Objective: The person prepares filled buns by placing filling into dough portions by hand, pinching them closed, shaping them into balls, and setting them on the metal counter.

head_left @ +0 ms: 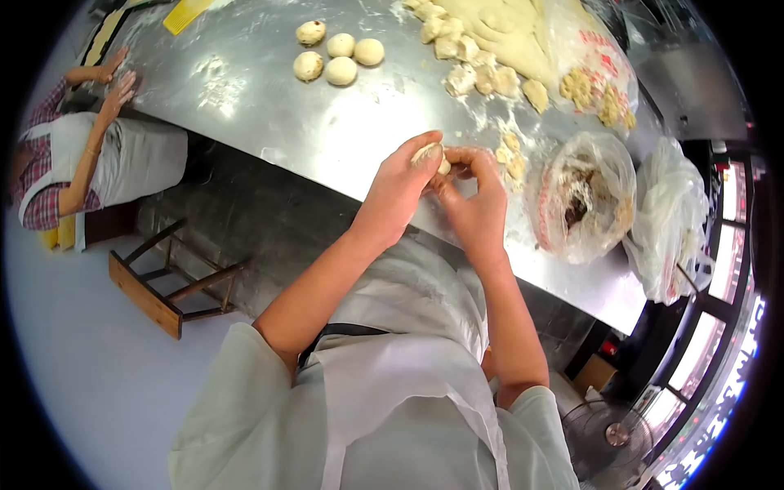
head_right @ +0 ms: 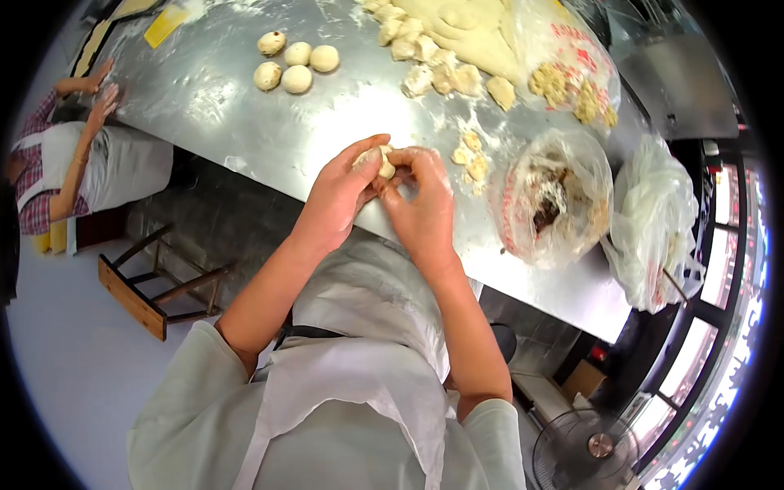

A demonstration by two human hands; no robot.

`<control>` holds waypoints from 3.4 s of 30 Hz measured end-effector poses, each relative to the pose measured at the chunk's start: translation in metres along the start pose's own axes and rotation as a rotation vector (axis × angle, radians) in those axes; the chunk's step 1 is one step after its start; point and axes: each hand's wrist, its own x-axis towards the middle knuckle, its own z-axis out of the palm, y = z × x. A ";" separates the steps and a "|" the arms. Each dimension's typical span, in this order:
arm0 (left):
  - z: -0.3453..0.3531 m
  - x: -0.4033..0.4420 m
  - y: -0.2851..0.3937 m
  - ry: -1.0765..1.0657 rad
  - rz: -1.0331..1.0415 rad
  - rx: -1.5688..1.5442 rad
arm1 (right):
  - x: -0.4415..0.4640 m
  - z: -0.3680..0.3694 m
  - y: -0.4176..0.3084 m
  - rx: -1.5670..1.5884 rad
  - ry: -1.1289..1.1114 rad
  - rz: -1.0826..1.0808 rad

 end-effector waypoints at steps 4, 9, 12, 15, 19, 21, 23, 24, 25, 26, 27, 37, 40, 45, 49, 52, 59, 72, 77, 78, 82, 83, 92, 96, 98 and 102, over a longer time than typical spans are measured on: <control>0.009 -0.012 -0.024 0.027 0.076 0.386 | -0.034 -0.022 -0.003 -0.132 0.040 -0.028; 0.033 -0.023 -0.027 -0.028 0.174 0.677 | -0.049 -0.040 0.014 -0.146 -0.021 -0.216; 0.039 -0.034 -0.021 0.000 0.183 0.654 | -0.050 -0.048 0.034 -0.081 0.184 -0.111; 0.025 -0.039 -0.024 0.019 0.200 0.715 | -0.064 -0.052 0.066 -0.460 0.250 -0.165; 0.005 -0.046 -0.027 -0.046 0.180 0.696 | -0.064 -0.065 0.057 -0.546 0.176 -0.102; 0.004 -0.048 -0.030 -0.068 0.180 0.677 | -0.043 -0.076 0.062 -0.432 0.186 -0.022; 0.005 -0.046 -0.035 -0.080 0.180 0.627 | -0.012 -0.069 0.059 -0.546 0.317 -0.068; 0.006 -0.045 -0.037 -0.085 0.184 0.611 | -0.001 -0.063 0.058 -0.604 0.382 -0.091; 0.008 -0.044 -0.036 -0.090 0.189 0.597 | 0.005 -0.053 0.063 -0.706 0.367 -0.133; 0.009 -0.043 -0.035 -0.093 0.196 0.582 | 0.009 -0.040 0.073 -0.808 0.349 -0.177; 0.009 -0.043 -0.034 -0.090 0.187 0.576 | 0.012 -0.031 0.083 -0.909 0.327 -0.225; 0.014 -0.045 -0.042 -0.113 0.175 0.510 | 0.013 -0.043 0.095 -0.486 0.248 -0.059; -0.001 -0.048 -0.042 -0.054 0.144 0.474 | -0.018 -0.062 0.073 -0.444 0.219 -0.025; 0.015 -0.037 -0.046 -0.036 0.091 0.332 | -0.046 -0.053 0.076 -0.407 0.223 -0.040; 0.029 -0.031 -0.043 -0.034 0.039 0.350 | -0.055 -0.040 0.070 -0.143 0.273 -0.077; 0.042 -0.031 -0.039 -0.090 -0.122 0.135 | -0.058 -0.046 0.035 0.258 0.310 0.146; 0.046 -0.009 -0.059 -0.289 -0.422 -0.199 | -0.065 -0.114 0.051 -0.278 0.215 -0.180; 0.182 0.065 -0.076 -0.414 -0.118 -0.002 | -0.062 -0.173 0.111 -0.650 0.193 0.210; 0.218 0.107 -0.114 -0.364 0.023 0.343 | -0.057 -0.183 0.119 -0.595 0.173 0.225; 0.218 0.116 -0.116 -0.366 0.024 0.405 | -0.056 -0.183 0.120 -0.592 0.182 0.212; 0.211 0.132 -0.125 -0.415 0.077 0.603 | -0.057 -0.178 0.124 -0.582 0.245 0.188; 0.211 0.132 -0.126 -0.396 0.091 0.665 | -0.055 -0.177 0.126 -0.560 0.248 0.215; 0.211 0.107 -0.108 -0.363 0.351 0.620 | -0.057 -0.166 0.137 -0.427 0.361 0.279; 0.194 0.080 -0.116 -0.304 0.176 0.565 | -0.059 -0.163 0.133 -0.442 0.414 0.370; 0.178 0.080 -0.132 -0.292 0.207 0.588 | -0.060 -0.169 0.119 -0.368 0.356 0.369; 0.171 0.076 -0.135 -0.260 0.259 0.634 | -0.069 -0.181 0.124 -0.166 0.269 0.376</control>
